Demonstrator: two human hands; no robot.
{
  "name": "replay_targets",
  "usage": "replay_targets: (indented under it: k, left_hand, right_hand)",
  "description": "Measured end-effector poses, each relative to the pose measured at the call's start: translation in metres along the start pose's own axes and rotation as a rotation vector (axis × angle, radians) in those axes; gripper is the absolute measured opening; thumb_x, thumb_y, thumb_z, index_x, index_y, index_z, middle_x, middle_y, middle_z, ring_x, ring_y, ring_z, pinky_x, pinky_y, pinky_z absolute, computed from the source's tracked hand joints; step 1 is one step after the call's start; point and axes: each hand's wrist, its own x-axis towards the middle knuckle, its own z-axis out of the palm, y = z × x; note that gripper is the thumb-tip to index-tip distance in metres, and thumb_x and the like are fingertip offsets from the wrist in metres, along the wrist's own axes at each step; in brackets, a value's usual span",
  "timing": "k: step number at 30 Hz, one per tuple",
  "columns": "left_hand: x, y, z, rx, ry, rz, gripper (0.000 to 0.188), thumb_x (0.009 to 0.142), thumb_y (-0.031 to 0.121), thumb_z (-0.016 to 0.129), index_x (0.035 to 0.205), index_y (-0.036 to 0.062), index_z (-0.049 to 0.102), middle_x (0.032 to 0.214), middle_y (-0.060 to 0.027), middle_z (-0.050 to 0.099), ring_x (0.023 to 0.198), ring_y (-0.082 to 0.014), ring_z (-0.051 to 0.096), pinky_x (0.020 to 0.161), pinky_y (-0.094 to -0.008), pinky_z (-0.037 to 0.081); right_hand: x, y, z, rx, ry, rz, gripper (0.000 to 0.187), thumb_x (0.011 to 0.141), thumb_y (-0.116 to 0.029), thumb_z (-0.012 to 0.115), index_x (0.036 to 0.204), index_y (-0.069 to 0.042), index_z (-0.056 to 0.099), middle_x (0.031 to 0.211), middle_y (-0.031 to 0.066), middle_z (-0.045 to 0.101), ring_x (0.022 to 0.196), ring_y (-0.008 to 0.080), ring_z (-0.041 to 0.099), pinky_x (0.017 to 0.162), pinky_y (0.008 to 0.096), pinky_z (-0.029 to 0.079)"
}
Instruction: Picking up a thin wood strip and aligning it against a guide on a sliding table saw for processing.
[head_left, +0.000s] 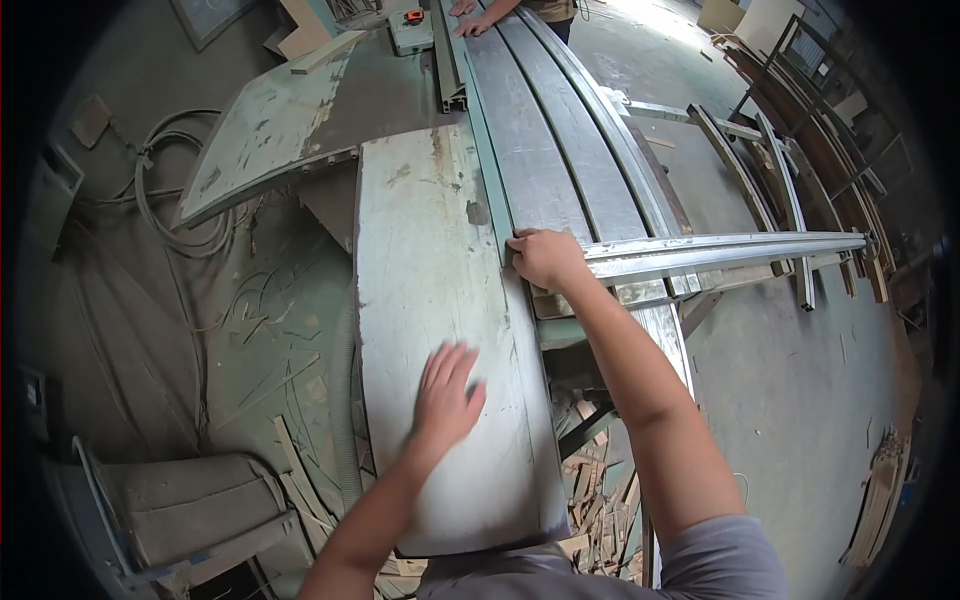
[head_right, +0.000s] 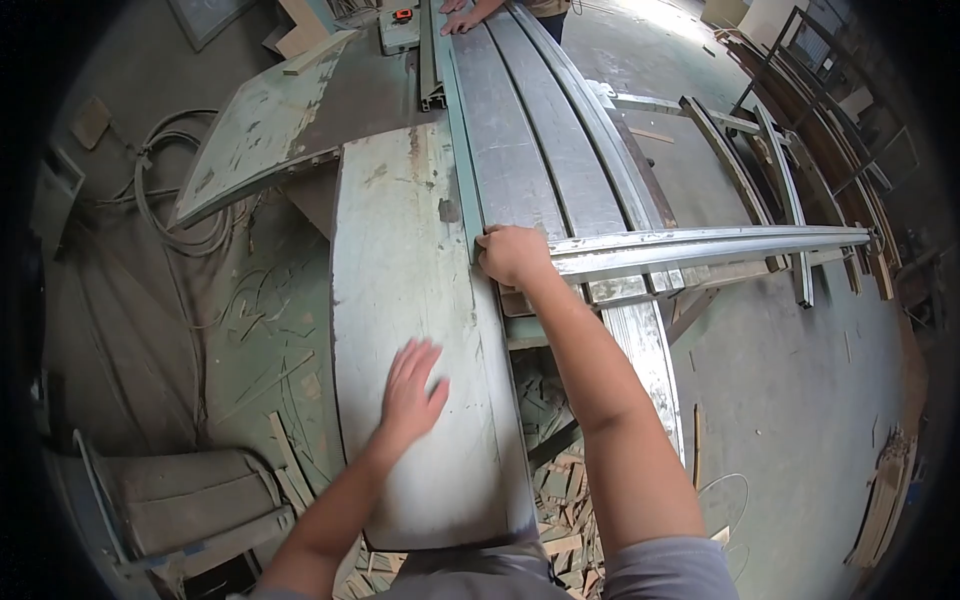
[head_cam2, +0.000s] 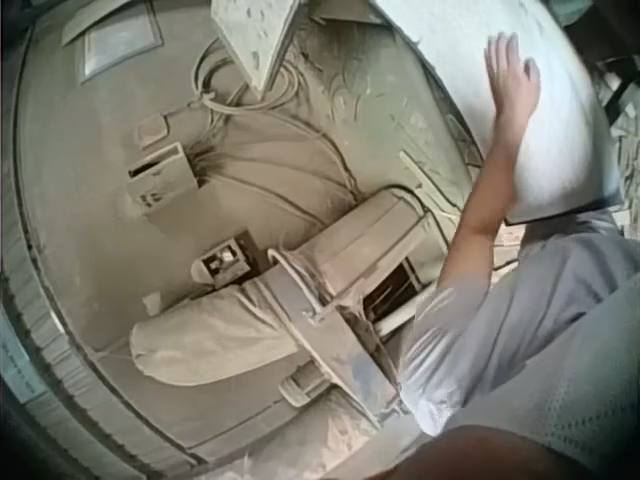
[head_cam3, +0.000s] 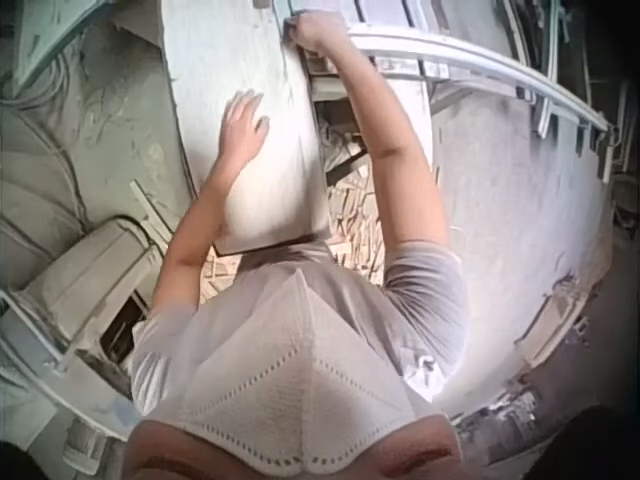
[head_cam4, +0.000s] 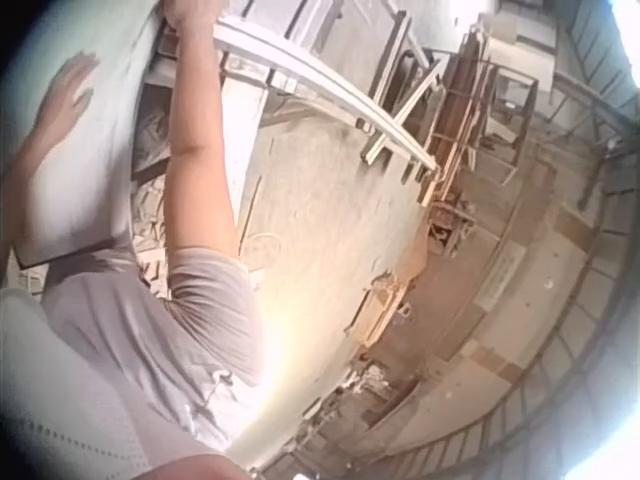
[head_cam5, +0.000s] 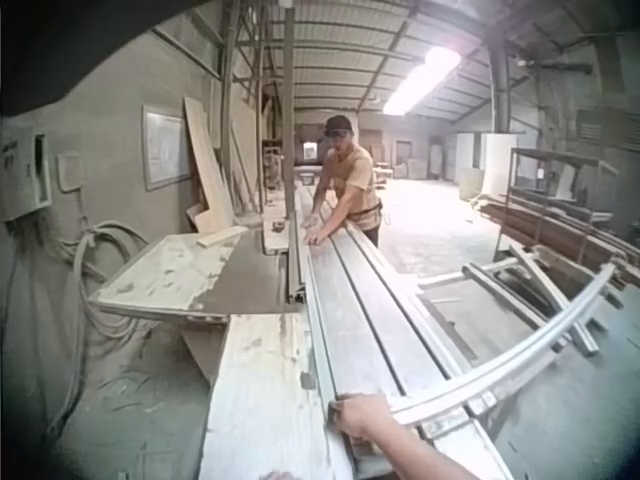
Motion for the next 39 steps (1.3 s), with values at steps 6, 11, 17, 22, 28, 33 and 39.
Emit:
replay_targets:
  k: [6,11,17,22,28,33,39]
  left_hand:
    - [0.157,-0.032,0.026,0.187,0.045,0.061,0.061,0.086,0.025,0.062,0.14,0.0068,0.039,0.144,-0.0159,0.039,0.135,-0.0323,0.033,0.114,-0.0417,0.024]
    - [0.182,-0.043,0.041,0.27,0.023,0.131,0.051,0.088,0.025,0.059,0.136,0.0111,0.047,0.144,-0.0082,0.043,0.135,-0.0253,0.035,0.114,-0.0398,0.023]
    - [0.184,-0.039,0.043,0.229,0.054,0.149,0.045,0.088,0.018,0.058,0.132,0.0094,0.051,0.139,-0.0097,0.048,0.133,-0.0276,0.039,0.113,-0.0407,0.026]
    - [0.183,-0.039,0.04,0.238,0.064,0.148,0.045,0.088,0.018,0.058,0.132,0.0095,0.051,0.139,-0.0095,0.048,0.133,-0.0274,0.039,0.113,-0.0405,0.026]
    - [0.182,-0.033,0.041,0.241,0.055,0.13,0.045,0.088,0.016,0.058,0.132,0.0096,0.051,0.142,-0.0075,0.045,0.134,-0.0259,0.037,0.114,-0.0399,0.024]
    - [0.182,-0.033,0.037,0.229,0.027,0.107,0.045,0.088,0.016,0.058,0.131,0.0088,0.05,0.144,-0.0055,0.043,0.135,-0.0243,0.036,0.115,-0.0394,0.023]
    - [0.182,-0.032,0.036,0.233,0.021,0.105,0.044,0.088,0.016,0.058,0.131,0.0085,0.051,0.144,-0.004,0.043,0.135,-0.0232,0.036,0.115,-0.0391,0.023]
  right_hand:
    - [0.001,-0.01,-0.008,-0.002,-0.017,0.038,0.029,0.082,-0.026,0.049,0.101,-0.011,0.065,0.089,0.0128,0.07,0.084,0.0301,0.067,0.073,0.0441,0.052]
    - [0.002,-0.011,-0.013,0.009,-0.049,0.03,0.026,0.084,-0.026,0.052,0.098,-0.009,0.065,0.087,0.0144,0.069,0.084,0.0312,0.067,0.072,0.0425,0.052]
    - [0.001,-0.007,-0.014,0.022,-0.073,0.046,0.025,0.084,-0.026,0.052,0.097,-0.009,0.065,0.088,0.0139,0.07,0.084,0.0305,0.067,0.072,0.0418,0.053]
    - [0.005,-0.004,-0.005,0.011,-0.018,0.008,0.027,0.084,-0.027,0.049,0.102,-0.013,0.065,0.081,0.0124,0.069,0.077,0.0313,0.067,0.066,0.0445,0.052]
    - [0.004,0.0,0.0,0.024,-0.012,0.004,0.026,0.084,-0.026,0.049,0.1,-0.013,0.065,0.082,0.0128,0.069,0.077,0.0315,0.067,0.067,0.0444,0.052]
    - [0.003,-0.006,-0.009,0.04,-0.047,0.029,0.024,0.085,-0.026,0.052,0.095,-0.01,0.067,0.088,0.0135,0.07,0.082,0.0299,0.068,0.071,0.0416,0.053]
    - [0.003,-0.004,-0.005,0.027,0.005,-0.002,0.025,0.083,-0.026,0.05,0.099,-0.013,0.065,0.081,0.0127,0.069,0.076,0.0316,0.067,0.067,0.0441,0.052]
